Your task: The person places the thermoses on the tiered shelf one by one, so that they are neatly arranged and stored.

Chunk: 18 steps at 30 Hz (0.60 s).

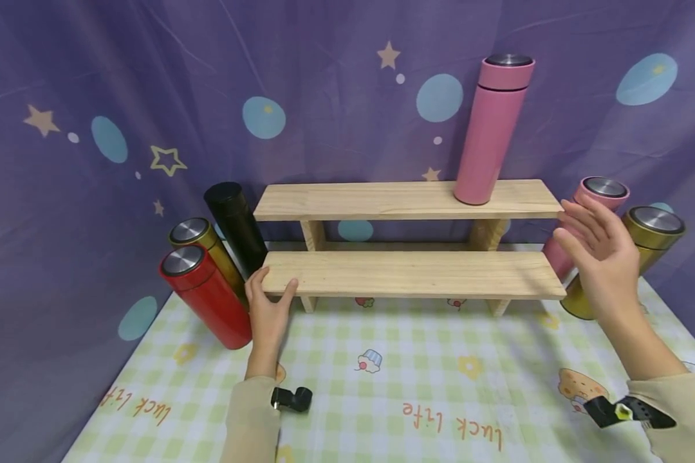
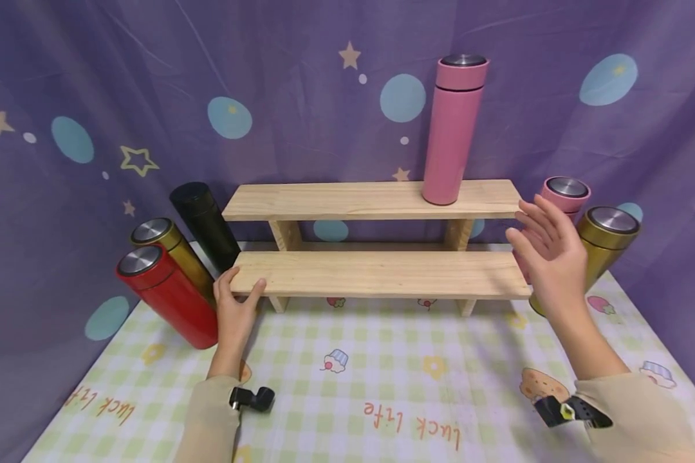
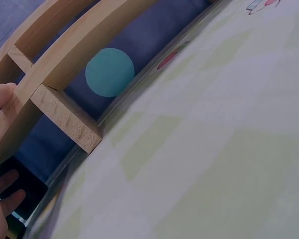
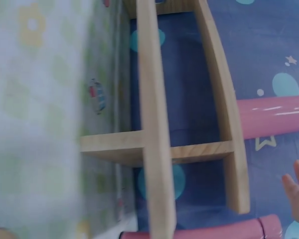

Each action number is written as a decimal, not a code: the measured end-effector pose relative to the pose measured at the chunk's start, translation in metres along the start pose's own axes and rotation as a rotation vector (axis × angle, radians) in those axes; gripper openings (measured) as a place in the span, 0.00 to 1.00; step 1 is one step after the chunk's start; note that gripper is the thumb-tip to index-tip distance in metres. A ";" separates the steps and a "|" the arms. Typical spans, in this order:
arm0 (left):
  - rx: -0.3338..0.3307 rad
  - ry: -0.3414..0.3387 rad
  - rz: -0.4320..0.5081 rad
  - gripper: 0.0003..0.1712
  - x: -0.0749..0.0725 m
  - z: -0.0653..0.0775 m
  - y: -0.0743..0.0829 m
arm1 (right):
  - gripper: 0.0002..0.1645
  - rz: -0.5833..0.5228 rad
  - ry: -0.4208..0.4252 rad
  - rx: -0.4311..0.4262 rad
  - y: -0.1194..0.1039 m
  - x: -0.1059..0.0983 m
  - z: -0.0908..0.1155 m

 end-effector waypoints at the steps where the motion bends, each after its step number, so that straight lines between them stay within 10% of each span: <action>1: -0.001 0.002 -0.001 0.41 0.000 0.000 0.000 | 0.33 0.009 0.010 0.000 0.000 -0.004 0.004; 18: -0.011 0.005 -0.013 0.42 0.001 0.000 -0.002 | 0.32 0.023 0.099 0.077 0.017 -0.056 0.059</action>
Point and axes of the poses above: each hand's wrist, its own z-axis away from the middle knuckle, its own x-axis out of the palm, y = z × x, the point moved 10 cm from there along -z, towards the middle knuckle, and after that the axes turned 4 degrees about -x, right-handed, at the moved point
